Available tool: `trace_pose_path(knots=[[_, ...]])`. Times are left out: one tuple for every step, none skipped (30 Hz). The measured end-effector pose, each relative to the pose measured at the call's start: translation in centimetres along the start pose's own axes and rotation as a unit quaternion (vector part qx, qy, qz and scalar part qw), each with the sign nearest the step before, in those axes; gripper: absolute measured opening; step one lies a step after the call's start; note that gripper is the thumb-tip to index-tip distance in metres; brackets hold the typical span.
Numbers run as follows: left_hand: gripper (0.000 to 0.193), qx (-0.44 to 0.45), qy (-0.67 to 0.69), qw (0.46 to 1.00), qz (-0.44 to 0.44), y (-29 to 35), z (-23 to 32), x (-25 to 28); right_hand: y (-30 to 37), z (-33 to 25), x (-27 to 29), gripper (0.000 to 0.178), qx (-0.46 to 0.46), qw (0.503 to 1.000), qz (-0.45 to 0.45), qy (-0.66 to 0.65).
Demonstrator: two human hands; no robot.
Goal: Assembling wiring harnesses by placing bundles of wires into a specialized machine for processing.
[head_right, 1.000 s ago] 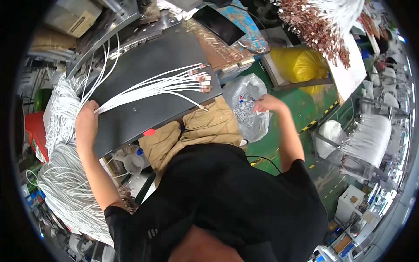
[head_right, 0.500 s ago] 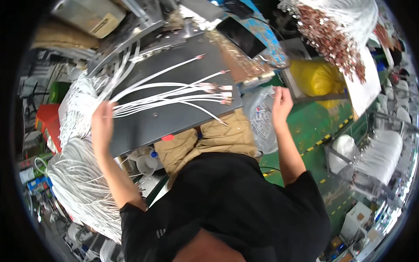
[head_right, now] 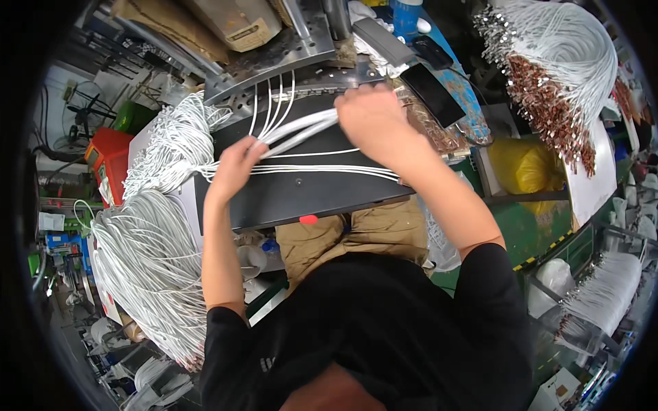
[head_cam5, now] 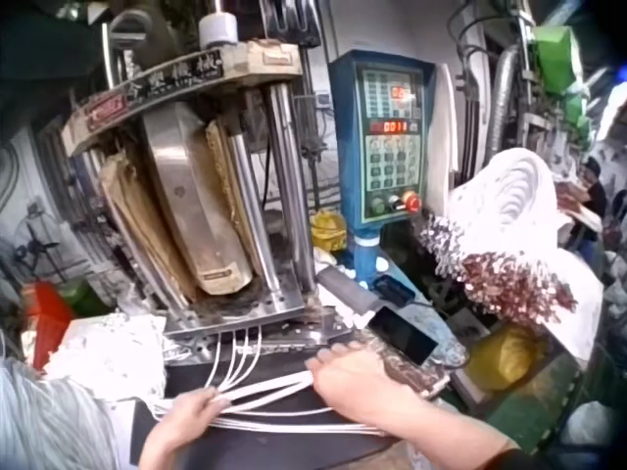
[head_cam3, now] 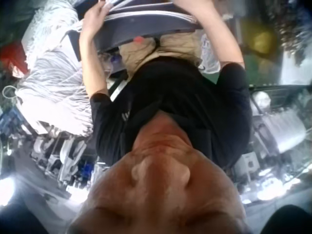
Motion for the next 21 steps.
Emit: trace_pose_path(knots=[[0.018,-0.043,-0.014,0.998,0.031,-0.1,0.1,-0.4,-0.1,-0.3,-1.8,0.040,0.025,0.999,0.004,-0.025],[0.019,-0.087,-0.029,0.994,0.060,-0.4,0.4,-0.8,-0.2,-0.1,-3.3,0.037,0.048,0.998,0.008,-0.050],[0.020,-0.131,-0.043,0.986,0.088,-0.6,0.8,-0.8,-0.3,0.6,-4.6,0.037,0.050,0.998,0.011,-0.049],[0.020,-0.135,-0.043,0.986,0.089,-1.0,0.8,-0.4,-0.3,1.7,-5.8,0.034,0.049,0.995,0.050,-0.077],[0.023,-0.077,-0.014,0.994,0.077,-1.0,0.3,0.3,-0.4,2.3,-6.6,0.031,0.050,0.989,0.086,-0.108],[0.026,-0.020,0.015,0.998,0.063,-1.0,0.0,0.9,-0.2,3.1,-7.1,0.028,0.050,0.982,0.121,-0.139],[0.029,0.038,0.046,0.997,0.055,-0.6,-0.2,1.7,-0.1,2.9,-6.4,0.028,0.056,0.982,0.122,-0.136],[0.029,0.038,0.048,0.996,0.062,-0.3,0.5,1.8,0.2,2.8,-5.3,0.027,0.049,0.987,0.132,-0.072],[0.032,0.006,0.019,0.998,0.057,-0.3,1.9,1.1,0.4,2.7,-4.3,0.026,0.039,0.989,0.139,-0.011],[0.035,-0.025,-0.009,0.998,0.052,-0.3,3.4,0.5,0.5,2.5,-3.6,0.025,0.030,0.988,0.146,0.050],[0.038,-0.056,-0.038,0.997,0.046,-0.3,4.6,0.3,0.4,1.8,-3.3,0.025,0.033,0.988,0.144,0.050],[0.038,-0.057,-0.034,0.997,0.044,-0.4,5.9,0.7,0.5,0.9,-3.2,0.026,0.044,0.992,0.112,0.025],[0.040,-0.044,-0.055,0.997,0.037,-0.5,7.5,1.6,0.6,-0.1,-3.1,0.027,0.055,0.995,0.080,0.000],[0.042,-0.031,-0.075,0.996,0.031,-0.9,8.7,2.3,0.6,-0.2,-3.1,0.029,0.065,0.996,0.048,-0.024],[0.045,-0.014,-0.097,0.995,0.026,-0.8,9.1,2.6,1.0,0.4,-2.6,0.029,0.066,0.997,0.044,-0.024],[0.045,-0.012,-0.094,0.995,0.025,-0.5,8.8,2.2,1.6,2.1,-1.4,0.028,0.055,0.995,0.080,0.024],[0.043,0.016,-0.027,0.997,-0.075,-0.5,8.2,1.0,2.0,4.2,-0.1,0.027,0.042,0.989,0.119,0.075],[0.041,0.050,0.037,0.983,-0.173,0.2,7.4,-0.2,2.0,5.0,0.5,0.026,0.033,0.979,0.159,0.120],[0.037,0.050,0.196,0.945,-0.255,1.7,7.5,-2.9,2.2,4.0,0.1,0.026,0.036,0.979,0.159,0.119],[0.034,0.048,0.349,0.876,-0.329,3.1,8.0,-5.9,2.6,1.8,-1.1,0.026,0.109,0.986,0.112,0.054],[0.034,0.047,0.347,0.879,-0.324,3.7,8.0,-7.3,2.9,-0.4,-1.9,0.027,0.182,0.981,0.067,-0.009]])
Point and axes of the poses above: each hand's wrist, its own y-axis away from the middle knuckle, its own x-axis out of the back of the hand, z = x × y, the point moved 3 cm from there along -y, towards the middle knuckle, and after that the axes turned 7 degrees about -y, right-handed, at the moved point
